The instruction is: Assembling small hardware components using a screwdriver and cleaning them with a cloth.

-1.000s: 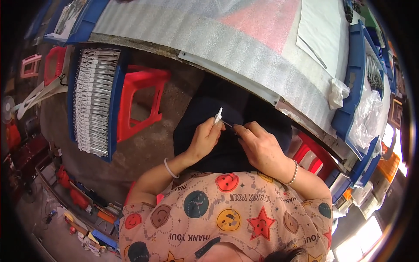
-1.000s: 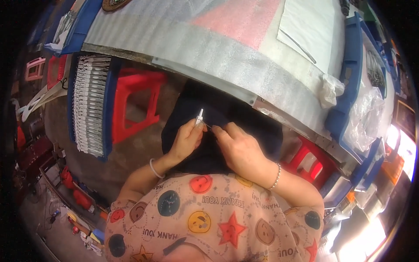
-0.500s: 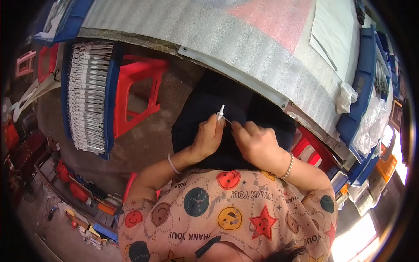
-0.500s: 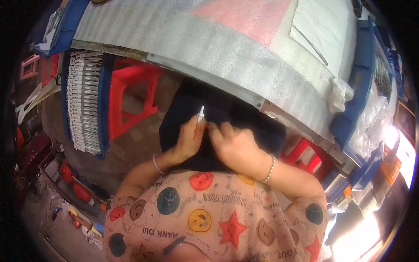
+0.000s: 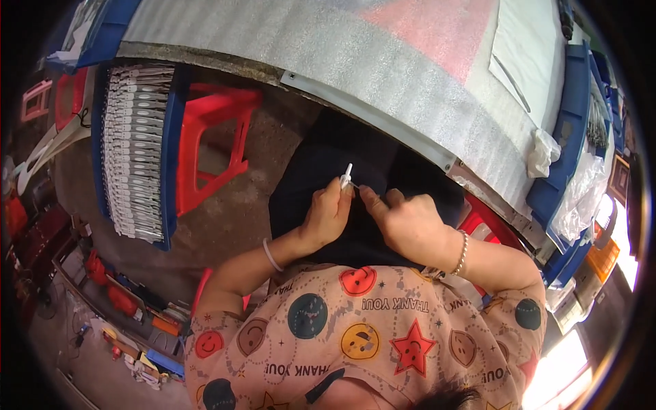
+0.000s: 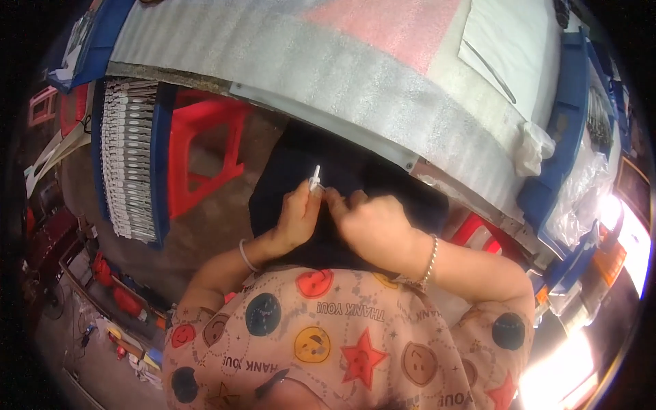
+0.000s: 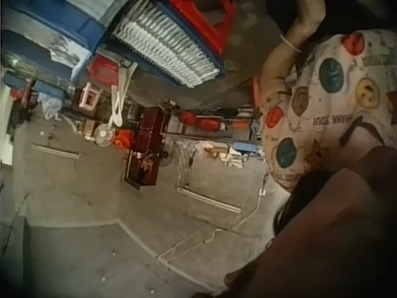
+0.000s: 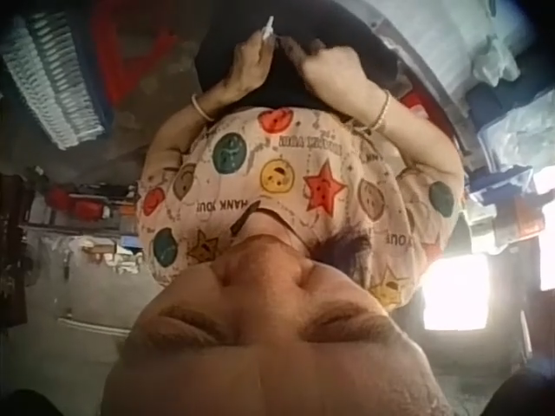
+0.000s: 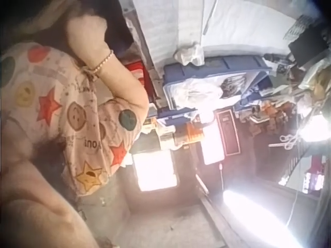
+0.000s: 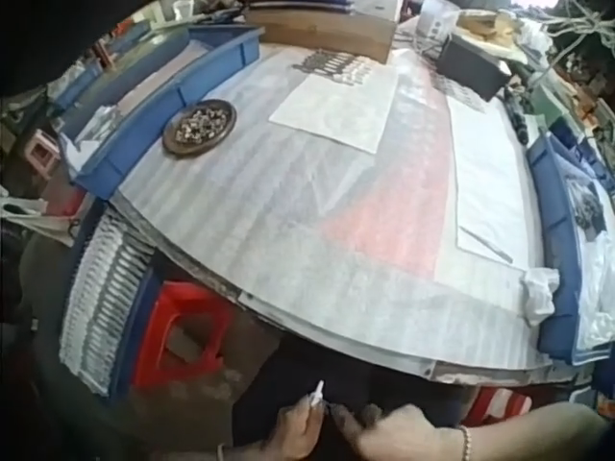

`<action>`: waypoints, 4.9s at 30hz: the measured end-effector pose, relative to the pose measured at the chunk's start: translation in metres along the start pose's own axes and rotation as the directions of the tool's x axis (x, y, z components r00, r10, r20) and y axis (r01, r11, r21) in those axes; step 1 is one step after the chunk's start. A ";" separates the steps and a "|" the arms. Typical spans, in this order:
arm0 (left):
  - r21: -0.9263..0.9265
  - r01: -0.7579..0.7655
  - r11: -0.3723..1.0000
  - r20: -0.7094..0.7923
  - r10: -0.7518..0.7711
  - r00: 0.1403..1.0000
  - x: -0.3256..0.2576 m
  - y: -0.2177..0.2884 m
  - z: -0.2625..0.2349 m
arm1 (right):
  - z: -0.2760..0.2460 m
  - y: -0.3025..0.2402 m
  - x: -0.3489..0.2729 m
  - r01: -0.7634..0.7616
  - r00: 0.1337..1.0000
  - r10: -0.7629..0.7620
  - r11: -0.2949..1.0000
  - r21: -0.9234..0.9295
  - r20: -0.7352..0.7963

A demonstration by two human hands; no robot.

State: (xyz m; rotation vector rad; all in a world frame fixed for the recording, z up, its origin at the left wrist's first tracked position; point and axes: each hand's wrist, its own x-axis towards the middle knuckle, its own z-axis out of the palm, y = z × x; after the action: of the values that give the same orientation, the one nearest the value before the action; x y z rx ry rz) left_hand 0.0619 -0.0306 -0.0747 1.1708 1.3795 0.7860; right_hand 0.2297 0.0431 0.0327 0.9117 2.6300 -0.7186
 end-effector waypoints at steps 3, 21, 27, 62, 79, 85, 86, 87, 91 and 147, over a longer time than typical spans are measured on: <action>0.040 -0.011 0.999 -0.010 0.012 1.000 0.003 -0.005 0.002 | 0.029 0.016 0.001 -0.094 0.982 0.150 0.915 0.392 -0.114; 0.040 -0.045 0.998 -0.018 0.046 0.999 0.002 -0.003 0.001 | 0.024 0.003 0.007 -0.228 0.964 0.265 0.869 0.438 -0.023; 0.113 -0.133 0.985 -0.016 0.136 0.991 0.001 -0.003 0.002 | 0.043 0.005 -0.004 -0.195 0.931 0.349 0.719 0.668 -0.104; -0.342 0.176 0.923 0.068 -0.162 0.984 -0.007 0.075 -0.038 | 0.030 -0.006 0.014 -0.155 0.976 0.159 0.013 0.988 0.151; 0.082 -0.176 0.981 -0.117 0.185 0.976 -0.008 0.049 -0.027 | 0.058 -0.012 0.026 -0.241 0.952 0.219 0.111 0.964 0.213; 0.016 -0.149 0.989 -0.010 0.149 0.989 -0.012 0.047 -0.034 | 0.041 -0.016 0.028 -0.257 0.944 0.222 0.026 0.966 0.245; 0.019 -0.160 0.987 -0.019 0.160 0.987 -0.011 0.047 -0.033 | 0.040 -0.016 0.029 -0.259 0.939 0.237 0.015 0.966 0.248; 0.016 -0.157 0.988 -0.020 0.157 0.987 -0.008 0.049 -0.034 | 0.040 -0.017 0.029 -0.264 0.933 0.253 0.001 0.965 0.255; 0.019 -0.153 0.988 -0.012 0.153 0.988 0.001 0.054 -0.040 | 0.044 -0.015 0.031 -0.281 0.931 0.234 -0.027 0.959 0.279; 0.076 -0.165 0.983 0.207 0.146 0.967 0.013 0.051 -0.072 | 0.038 -0.014 0.046 -0.342 0.918 0.151 -0.172 0.924 0.368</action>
State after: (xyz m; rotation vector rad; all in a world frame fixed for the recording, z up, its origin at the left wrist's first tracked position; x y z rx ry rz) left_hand 0.0040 0.0081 -0.0188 1.4056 1.1774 0.6977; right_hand 0.1891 0.0366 -0.0122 1.4790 1.0585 -2.6629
